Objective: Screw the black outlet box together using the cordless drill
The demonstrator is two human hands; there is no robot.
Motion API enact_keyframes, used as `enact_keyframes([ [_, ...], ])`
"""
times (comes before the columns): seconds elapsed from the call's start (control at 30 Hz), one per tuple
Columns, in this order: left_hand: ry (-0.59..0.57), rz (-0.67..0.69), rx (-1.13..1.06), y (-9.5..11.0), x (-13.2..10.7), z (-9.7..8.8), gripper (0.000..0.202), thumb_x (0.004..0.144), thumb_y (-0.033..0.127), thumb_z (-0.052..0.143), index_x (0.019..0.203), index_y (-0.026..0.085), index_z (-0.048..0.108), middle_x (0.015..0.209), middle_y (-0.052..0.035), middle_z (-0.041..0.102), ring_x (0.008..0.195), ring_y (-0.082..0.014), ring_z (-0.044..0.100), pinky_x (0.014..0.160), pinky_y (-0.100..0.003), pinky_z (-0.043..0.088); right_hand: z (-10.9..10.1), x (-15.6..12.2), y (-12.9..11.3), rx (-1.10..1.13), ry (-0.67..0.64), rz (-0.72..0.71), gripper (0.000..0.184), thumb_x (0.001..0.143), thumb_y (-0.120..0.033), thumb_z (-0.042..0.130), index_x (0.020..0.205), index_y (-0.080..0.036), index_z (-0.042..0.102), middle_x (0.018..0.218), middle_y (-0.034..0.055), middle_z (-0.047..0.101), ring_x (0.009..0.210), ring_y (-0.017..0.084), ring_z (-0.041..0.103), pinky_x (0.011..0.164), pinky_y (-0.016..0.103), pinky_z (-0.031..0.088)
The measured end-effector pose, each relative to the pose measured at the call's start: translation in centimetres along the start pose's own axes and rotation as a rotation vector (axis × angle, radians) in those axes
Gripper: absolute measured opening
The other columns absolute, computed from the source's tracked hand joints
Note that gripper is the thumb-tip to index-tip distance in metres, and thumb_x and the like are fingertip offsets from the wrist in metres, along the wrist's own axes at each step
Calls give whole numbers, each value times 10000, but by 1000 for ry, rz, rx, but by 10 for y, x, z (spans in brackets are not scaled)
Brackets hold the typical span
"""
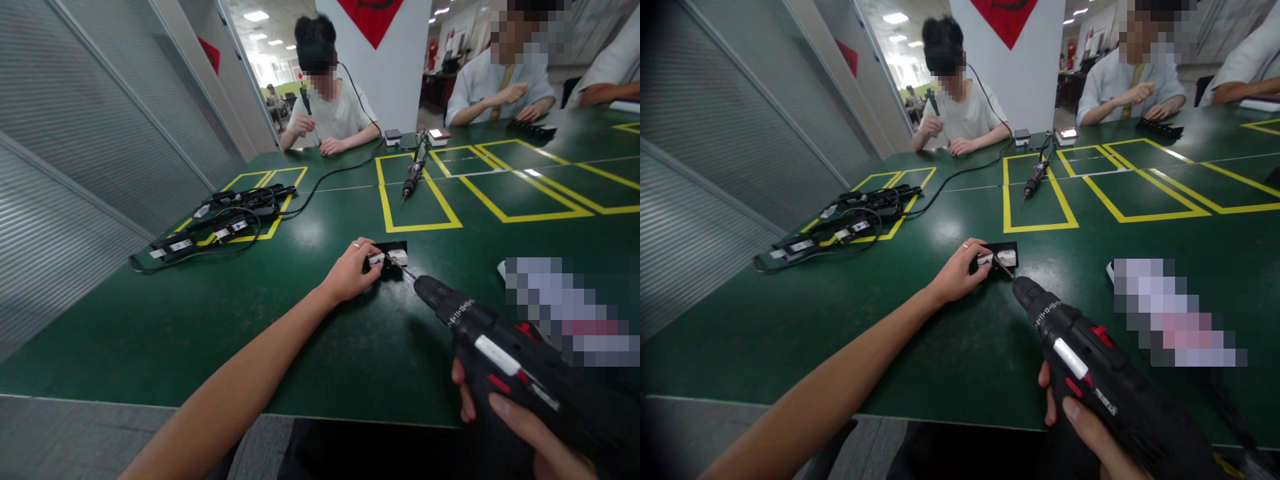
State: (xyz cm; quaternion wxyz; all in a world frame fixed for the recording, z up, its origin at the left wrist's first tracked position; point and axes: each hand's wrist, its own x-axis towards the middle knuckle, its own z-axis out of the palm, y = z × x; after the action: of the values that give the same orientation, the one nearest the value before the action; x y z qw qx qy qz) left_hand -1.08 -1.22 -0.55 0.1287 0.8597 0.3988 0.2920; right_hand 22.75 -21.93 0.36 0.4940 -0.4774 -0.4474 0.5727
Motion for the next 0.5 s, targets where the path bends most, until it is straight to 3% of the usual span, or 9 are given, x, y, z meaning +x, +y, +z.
enact_keyframes([
  [0.23, 0, -2, -7, 1, -1, -1, 207, 865, 274, 522, 1055, 195, 548, 1158, -89, 538, 1114, -223, 525, 992, -395, 445, 11, 2, -10, -32, 94, 2, 176, 840, -332, 552, 830, -251, 708, 721, 59, 707, 546, 214, 626, 545, 315, 529],
  [0.4, -6, -2, -3, 3, 0, -2, 204, 870, 274, 513, 1055, 194, 549, 1151, -91, 537, 1110, -225, 526, 985, -393, 449, 8, 1, -8, -85, 39, -3, 164, 864, -332, 540, 854, -268, 690, 687, 45, 698, 585, 215, 645, 568, 299, 531],
  [0.5, 0, 5, -4, 2, 0, -1, 211, 868, 276, 516, 1057, 188, 549, 1150, -94, 536, 1106, -225, 525, 987, -389, 445, 4, -1, -3, -59, 10, -12, 143, 876, -337, 543, 960, -284, 646, 797, 24, 701, 618, 197, 645, 608, 296, 527],
])
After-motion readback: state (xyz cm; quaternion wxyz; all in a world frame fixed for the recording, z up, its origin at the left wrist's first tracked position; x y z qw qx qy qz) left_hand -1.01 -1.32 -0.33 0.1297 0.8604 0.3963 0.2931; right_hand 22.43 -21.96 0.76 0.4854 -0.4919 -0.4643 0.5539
